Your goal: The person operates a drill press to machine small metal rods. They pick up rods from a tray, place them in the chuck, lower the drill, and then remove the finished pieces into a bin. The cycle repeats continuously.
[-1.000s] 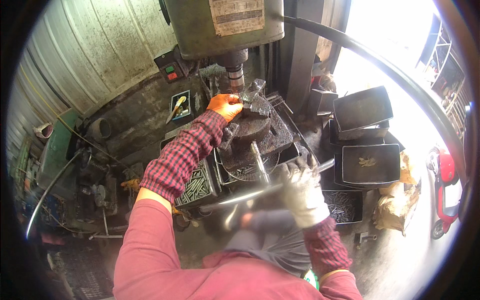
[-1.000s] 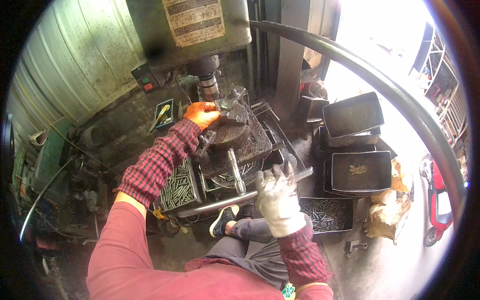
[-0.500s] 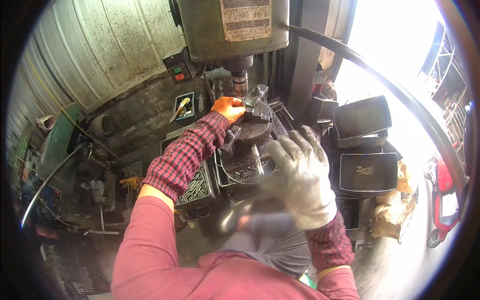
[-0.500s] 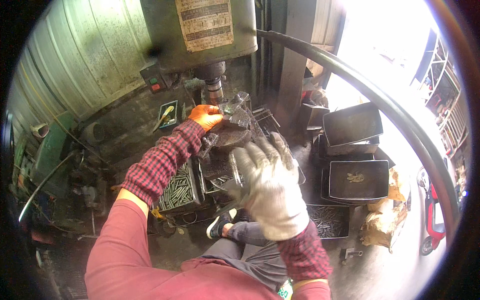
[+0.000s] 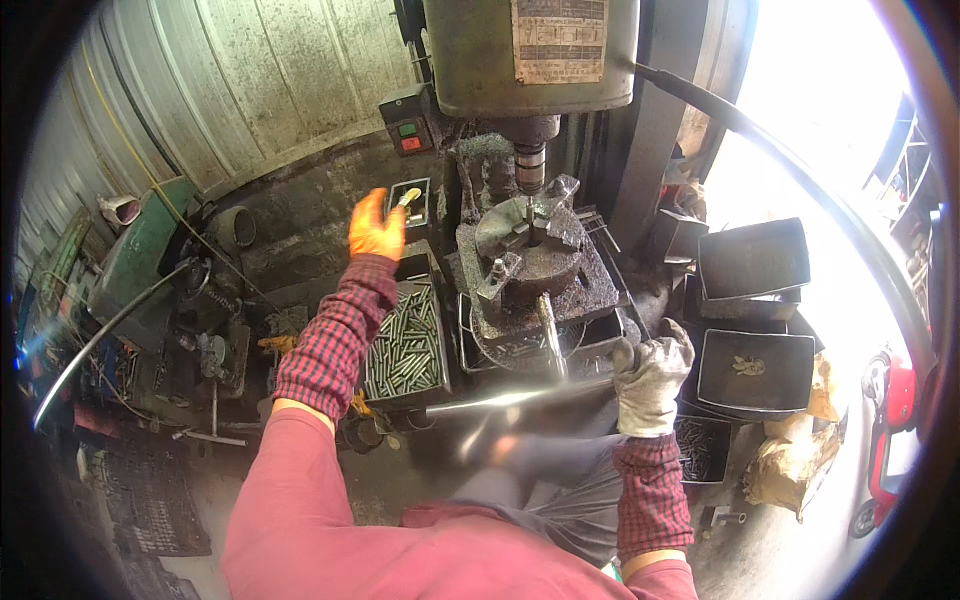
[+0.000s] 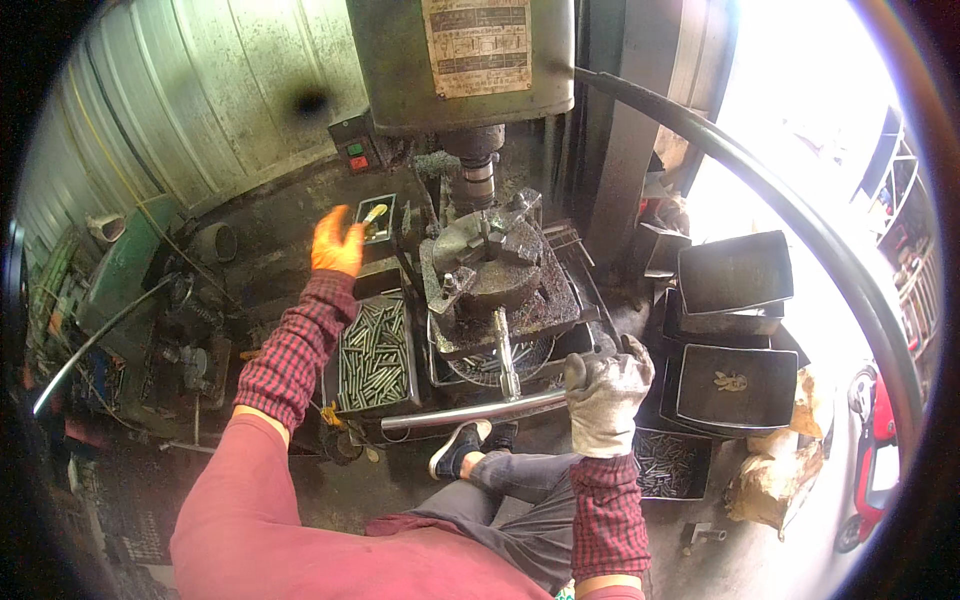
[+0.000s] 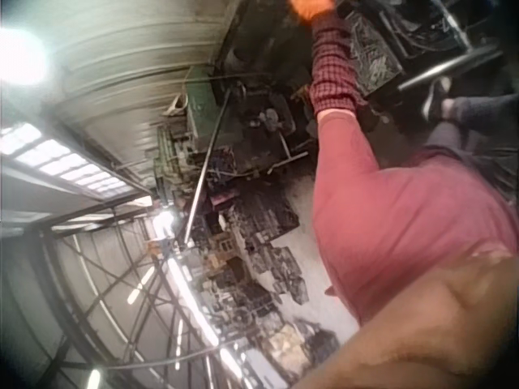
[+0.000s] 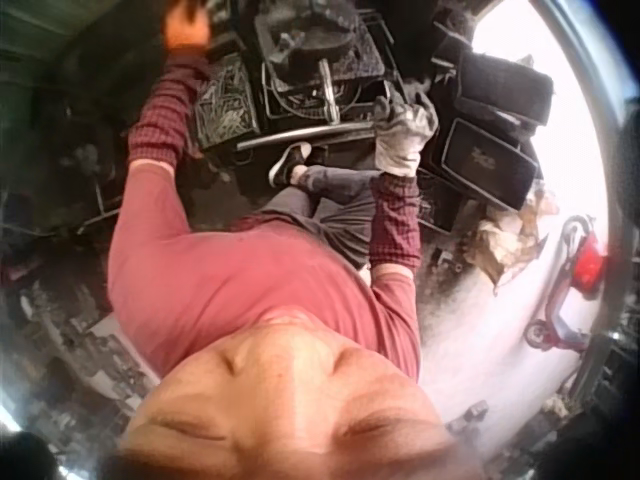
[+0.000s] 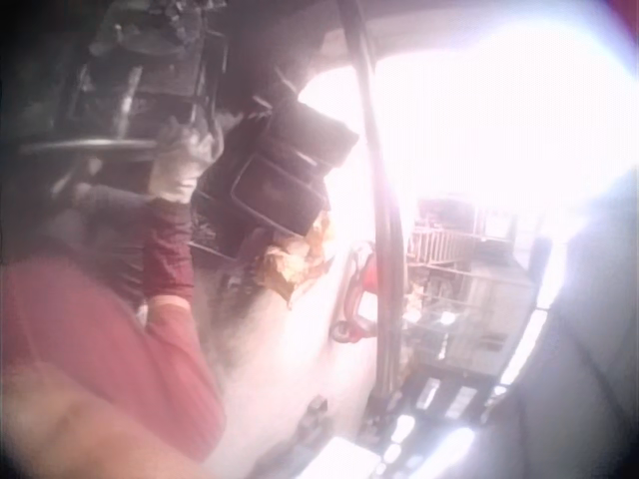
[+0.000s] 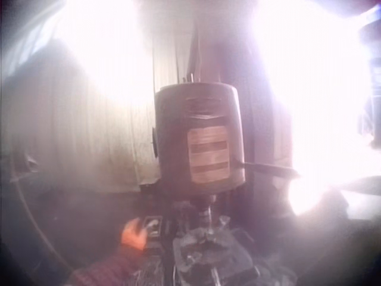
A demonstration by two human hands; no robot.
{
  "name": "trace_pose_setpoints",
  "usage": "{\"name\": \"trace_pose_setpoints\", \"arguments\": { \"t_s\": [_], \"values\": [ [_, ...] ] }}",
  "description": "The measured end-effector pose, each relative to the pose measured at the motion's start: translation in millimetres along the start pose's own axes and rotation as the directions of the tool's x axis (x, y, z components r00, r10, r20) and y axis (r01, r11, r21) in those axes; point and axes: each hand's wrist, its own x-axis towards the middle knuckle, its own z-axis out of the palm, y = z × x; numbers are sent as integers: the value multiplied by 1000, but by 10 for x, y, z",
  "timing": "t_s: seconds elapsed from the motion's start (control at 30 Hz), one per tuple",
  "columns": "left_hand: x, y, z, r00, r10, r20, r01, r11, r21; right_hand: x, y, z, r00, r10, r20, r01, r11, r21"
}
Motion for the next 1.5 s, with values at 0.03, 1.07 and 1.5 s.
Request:
{"name": "trace_pose_setpoints", "arguments": {
  "t_s": [0.03,1.07,1.5],
  "values": [
    [-28,-203,-47,994,-80,-80,94,976,198,-15,7,-15,1000,5,17,-6,1000,22],
    [-31,-310,-793,930,62,362,-201,911,360,91,-99,-94,998,-5,70,9,998,-61],
    [-333,1297,-82,874,-48,483,349,755,-556,178,-165,-224,999,25,25,-25,1000,4]
  ]
}}
